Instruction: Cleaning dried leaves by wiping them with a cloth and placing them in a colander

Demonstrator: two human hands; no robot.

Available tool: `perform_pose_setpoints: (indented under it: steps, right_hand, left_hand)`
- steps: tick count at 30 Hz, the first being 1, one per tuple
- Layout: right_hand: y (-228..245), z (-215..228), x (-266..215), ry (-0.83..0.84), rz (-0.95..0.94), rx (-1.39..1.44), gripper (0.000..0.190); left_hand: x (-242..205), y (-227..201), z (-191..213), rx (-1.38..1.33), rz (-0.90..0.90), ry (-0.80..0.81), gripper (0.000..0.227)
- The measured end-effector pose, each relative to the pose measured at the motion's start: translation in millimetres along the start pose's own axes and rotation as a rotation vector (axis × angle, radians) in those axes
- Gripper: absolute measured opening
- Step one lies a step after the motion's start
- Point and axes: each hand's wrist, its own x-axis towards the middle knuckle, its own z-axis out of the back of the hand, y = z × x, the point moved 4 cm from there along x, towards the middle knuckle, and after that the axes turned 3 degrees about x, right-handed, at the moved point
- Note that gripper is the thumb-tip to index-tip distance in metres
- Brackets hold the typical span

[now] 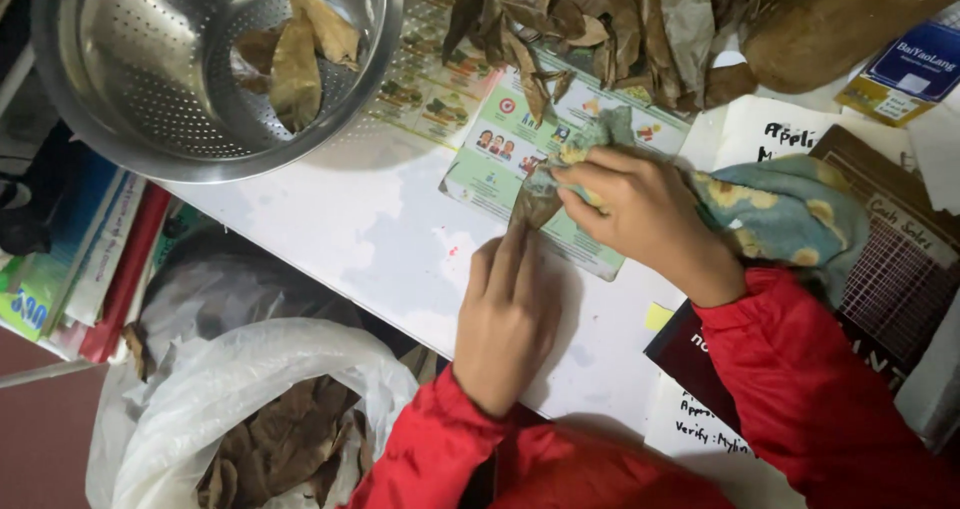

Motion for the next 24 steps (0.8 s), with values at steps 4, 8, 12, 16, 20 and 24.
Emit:
perform_pose_setpoints:
  steps: [4, 8, 12, 16, 20, 24]
  right_hand:
    - [4, 4, 0, 0.002, 0.001, -0.007, 0.003]
    - [29, 3, 3, 0.075, 0.189, 0.035, 0.005]
    - [14, -7, 9, 0.128, 0.164, 0.083, 0.015]
    - [0, -2, 19, 0.031, 0.031, -0.051, 0.006]
    - [38, 3, 12, 0.101, 0.177, 0.011, 0.012]
    - [23, -10, 11, 0.257, 0.051, 0.119, 0.023]
  left_hand:
    - [-7, 0, 14, 0.061, 0.003, 0.005, 0.042]
    - [-2, -3, 19, 0.056, -0.036, -0.044, 0.039]
    - [-4, -1, 18, 0.081, 0.001, -0.014, 0.040]
    - [-2, -2, 16, 0.131, 0.012, 0.002, 0.038]
    - [5, 0, 19, 0.094, 0.014, -0.028, 0.026]
    - [5, -1, 21, 0.106, 0.024, -0.058, 0.029]
